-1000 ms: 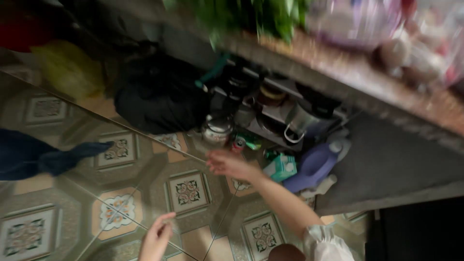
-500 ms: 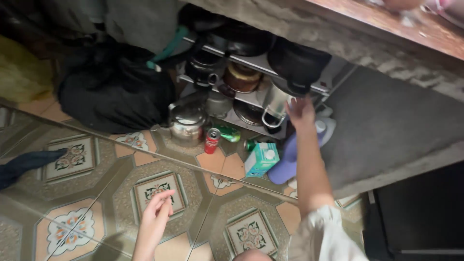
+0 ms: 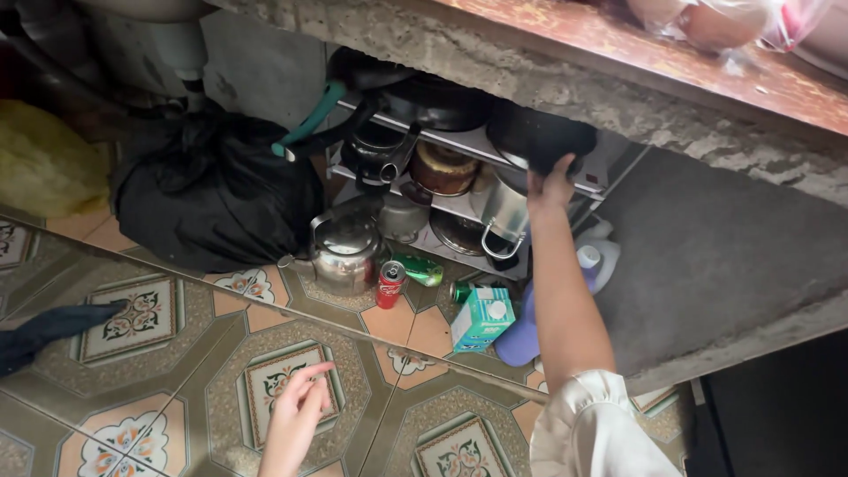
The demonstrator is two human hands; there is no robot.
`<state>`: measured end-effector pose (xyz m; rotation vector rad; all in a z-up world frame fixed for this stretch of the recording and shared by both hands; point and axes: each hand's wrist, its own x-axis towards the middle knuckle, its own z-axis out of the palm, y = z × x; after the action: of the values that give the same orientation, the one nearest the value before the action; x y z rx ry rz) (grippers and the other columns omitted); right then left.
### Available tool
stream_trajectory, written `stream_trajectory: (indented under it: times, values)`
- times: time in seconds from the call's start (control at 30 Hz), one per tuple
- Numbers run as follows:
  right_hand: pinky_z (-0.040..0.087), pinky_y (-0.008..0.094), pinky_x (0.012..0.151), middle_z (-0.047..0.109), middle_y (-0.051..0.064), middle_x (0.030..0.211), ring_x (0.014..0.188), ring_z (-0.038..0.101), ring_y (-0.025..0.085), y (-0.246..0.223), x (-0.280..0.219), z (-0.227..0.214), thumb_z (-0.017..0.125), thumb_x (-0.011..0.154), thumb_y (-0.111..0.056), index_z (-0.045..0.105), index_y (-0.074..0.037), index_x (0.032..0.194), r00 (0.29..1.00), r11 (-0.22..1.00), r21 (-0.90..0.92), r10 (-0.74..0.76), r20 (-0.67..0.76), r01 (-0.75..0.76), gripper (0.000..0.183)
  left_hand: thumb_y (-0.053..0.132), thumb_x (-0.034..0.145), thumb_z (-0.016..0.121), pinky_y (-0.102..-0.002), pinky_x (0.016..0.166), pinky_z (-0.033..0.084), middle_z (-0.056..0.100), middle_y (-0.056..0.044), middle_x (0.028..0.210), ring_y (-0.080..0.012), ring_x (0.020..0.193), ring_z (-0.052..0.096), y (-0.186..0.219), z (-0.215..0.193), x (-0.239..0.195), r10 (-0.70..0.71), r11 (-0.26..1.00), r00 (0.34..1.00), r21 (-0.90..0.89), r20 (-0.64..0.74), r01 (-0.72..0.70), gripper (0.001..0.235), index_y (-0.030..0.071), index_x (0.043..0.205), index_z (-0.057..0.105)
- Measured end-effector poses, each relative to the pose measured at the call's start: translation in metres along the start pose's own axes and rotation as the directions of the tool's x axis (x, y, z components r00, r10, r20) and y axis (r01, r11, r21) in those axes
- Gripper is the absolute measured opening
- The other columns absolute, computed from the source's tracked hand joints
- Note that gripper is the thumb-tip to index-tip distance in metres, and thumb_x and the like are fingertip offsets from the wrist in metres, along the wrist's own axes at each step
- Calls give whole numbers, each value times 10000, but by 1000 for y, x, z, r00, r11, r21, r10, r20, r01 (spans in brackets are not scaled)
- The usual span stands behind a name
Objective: Filling a pot with water and placing it on a gas stove to boil for noodles.
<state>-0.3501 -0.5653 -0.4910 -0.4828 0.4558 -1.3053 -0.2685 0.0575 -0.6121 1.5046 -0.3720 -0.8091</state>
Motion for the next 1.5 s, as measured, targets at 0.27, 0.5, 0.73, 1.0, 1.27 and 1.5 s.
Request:
stream_trajectory:
  times: [0.27, 0.5, 0.73, 1.0, 1.27, 1.5]
  values:
    - [629, 546, 922, 659, 96, 1289, 1087, 708, 317, -13, 13, 18, 658, 958, -311, 479, -136, 1372, 991, 991, -26, -129, -25, 129, 483, 160, 984, 546, -248, 552, 326, 507, 19, 678, -64, 606, 413, 24, 6, -8, -29, 999, 997, 26, -65, 31, 350, 74, 1294, 683]
    - [602, 523, 991, 653, 78, 1304, 1126, 681, 292, -24, 31, -16, 553, 1026, -326, 588, -101, 1326, 995, 989, 147, -10, 98, -5, 376, 156, 986, 540, -235, 571, 344, 524, 14, 680, -63, 619, 433, 22, 14, -1, -10, 999, 1000, 37, -27, 11, 353, 70, 1301, 674]
    - [589, 509, 1027, 662, 116, 1219, 1145, 671, 312, -18, 3, -40, 476, 1084, -319, 607, -31, 1280, 987, 948, 315, -13, 163, -40, 372, 138, 987, 528, -241, 575, 343, 523, 10, 693, -72, 622, 431, 45, 25, -17, -59, 998, 998, 14, -15, 59, 352, 70, 1303, 666]
    - [528, 364, 930, 691, 3, 1038, 1033, 668, 186, -24, -55, -78, 511, 1048, -441, 638, -108, 1111, 983, 955, 285, 29, 183, -81, 363, 129, 990, 538, -236, 578, 337, 511, 15, 693, -69, 637, 425, 37, 19, -18, 115, 993, 992, -16, -54, -116, 343, 54, 1289, 690]
    - [507, 369, 1124, 660, -2, 1029, 1027, 638, 158, -46, -104, -100, 519, 1038, -507, 621, -90, 1053, 965, 982, 174, 25, 261, -72, 430, 117, 997, 528, -232, 584, 349, 470, 13, 708, -72, 658, 425, 53, 15, -30, 193, 976, 978, -84, -84, -200, 334, 59, 1287, 682]
    - [458, 386, 1120, 633, 16, 1149, 1124, 577, 193, -54, -131, -125, 561, 1074, -518, 617, -99, 1180, 922, 994, 74, 41, 385, -75, 436, 108, 1000, 497, -241, 559, 334, 475, 8, 714, -81, 635, 403, 73, 4, -37, 219, 958, 964, -156, -149, -242, 350, 55, 1311, 647]
